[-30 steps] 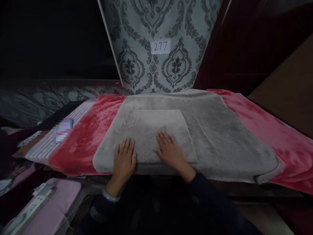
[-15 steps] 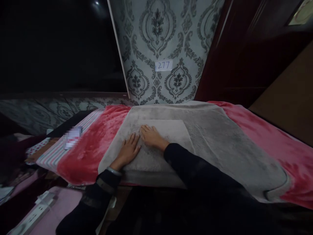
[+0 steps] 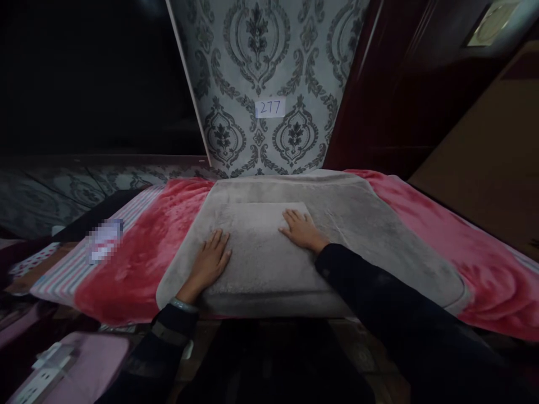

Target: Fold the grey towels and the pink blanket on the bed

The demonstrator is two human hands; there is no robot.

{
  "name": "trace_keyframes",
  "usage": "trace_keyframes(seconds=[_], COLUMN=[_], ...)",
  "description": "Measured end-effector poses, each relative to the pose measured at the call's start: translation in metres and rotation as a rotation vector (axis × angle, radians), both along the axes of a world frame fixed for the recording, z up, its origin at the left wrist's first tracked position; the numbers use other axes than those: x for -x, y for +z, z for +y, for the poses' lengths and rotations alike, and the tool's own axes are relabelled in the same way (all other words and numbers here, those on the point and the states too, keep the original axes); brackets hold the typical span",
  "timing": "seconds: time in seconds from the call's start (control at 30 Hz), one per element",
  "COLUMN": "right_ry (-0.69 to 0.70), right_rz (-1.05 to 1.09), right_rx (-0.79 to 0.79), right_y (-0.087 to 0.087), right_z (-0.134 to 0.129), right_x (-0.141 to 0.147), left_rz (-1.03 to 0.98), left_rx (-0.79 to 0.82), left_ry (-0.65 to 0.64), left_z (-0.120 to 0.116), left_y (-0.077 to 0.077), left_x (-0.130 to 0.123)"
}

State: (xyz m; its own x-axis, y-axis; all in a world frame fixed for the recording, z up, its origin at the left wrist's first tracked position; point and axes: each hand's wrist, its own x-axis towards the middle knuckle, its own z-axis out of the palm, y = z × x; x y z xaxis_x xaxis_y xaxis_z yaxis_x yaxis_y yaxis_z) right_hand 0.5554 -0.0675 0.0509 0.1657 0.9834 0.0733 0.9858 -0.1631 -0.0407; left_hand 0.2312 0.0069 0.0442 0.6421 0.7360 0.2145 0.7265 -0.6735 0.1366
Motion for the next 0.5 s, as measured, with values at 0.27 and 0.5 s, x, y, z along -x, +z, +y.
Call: trace_keyframes(seconds=[0.27,0.5], right_ry=[-0.11,0.095], right_rz=[0.05,0.091], right_rx=[0.005,0.038], right_y=[0.047,0.023], right_z=[0.045,0.089], right_x=[0.004,0.059], left_rz=[-0.02,-0.053], left_rx=[0.015,-0.029], left_ry=[0.01,-0.012], left_z=[0.001,0.007], left_y=[0.0,-0.007], left_x=[0.001,0.005])
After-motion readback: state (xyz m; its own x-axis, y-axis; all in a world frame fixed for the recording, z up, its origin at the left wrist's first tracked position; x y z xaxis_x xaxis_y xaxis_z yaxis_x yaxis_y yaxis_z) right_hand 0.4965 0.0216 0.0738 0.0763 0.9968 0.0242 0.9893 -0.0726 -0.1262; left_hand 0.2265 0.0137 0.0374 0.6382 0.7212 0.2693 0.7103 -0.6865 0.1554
